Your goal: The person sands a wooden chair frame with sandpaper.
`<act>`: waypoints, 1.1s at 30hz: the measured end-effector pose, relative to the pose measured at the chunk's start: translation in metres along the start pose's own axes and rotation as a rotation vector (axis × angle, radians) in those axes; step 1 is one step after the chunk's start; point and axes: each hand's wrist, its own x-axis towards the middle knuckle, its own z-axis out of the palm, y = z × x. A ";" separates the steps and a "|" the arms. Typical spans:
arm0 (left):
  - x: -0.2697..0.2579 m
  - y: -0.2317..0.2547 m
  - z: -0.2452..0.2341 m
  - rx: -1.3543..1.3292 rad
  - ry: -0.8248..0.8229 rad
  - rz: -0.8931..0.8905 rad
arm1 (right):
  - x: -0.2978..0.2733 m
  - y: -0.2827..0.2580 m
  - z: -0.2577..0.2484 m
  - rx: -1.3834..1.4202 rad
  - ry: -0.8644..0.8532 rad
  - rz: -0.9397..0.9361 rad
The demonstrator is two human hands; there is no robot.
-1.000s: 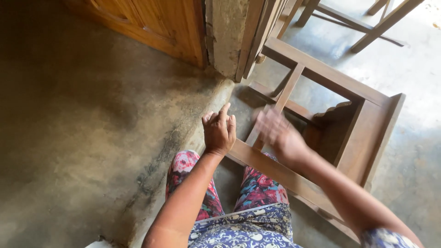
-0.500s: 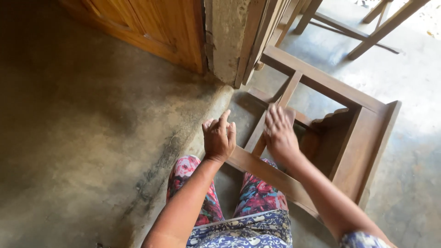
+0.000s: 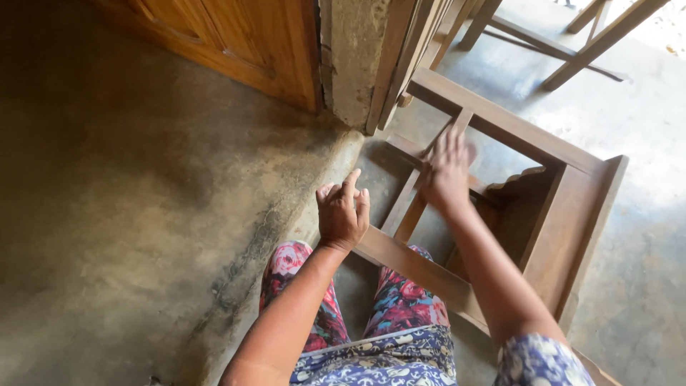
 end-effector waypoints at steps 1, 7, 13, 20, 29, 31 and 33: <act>-0.001 0.000 0.000 -0.009 0.004 0.003 | 0.024 0.026 0.012 -0.039 0.031 0.059; -0.002 0.000 -0.003 -0.011 -0.003 0.001 | 0.039 0.021 0.009 -0.114 0.009 0.109; 0.002 -0.002 -0.002 -0.012 0.000 0.007 | -0.092 -0.079 -0.029 -0.413 0.082 -0.217; -0.006 -0.002 -0.001 -0.003 0.007 -0.001 | 0.029 0.020 -0.029 0.052 -0.257 0.073; -0.003 -0.001 0.002 0.011 -0.017 0.017 | -0.120 -0.091 -0.101 0.187 -0.174 -0.634; -0.003 0.001 0.003 0.006 -0.017 0.013 | -0.075 -0.045 -0.076 0.143 -0.076 -0.649; -0.006 -0.001 0.001 0.018 -0.021 0.004 | -0.032 0.002 -0.051 0.116 0.024 -0.669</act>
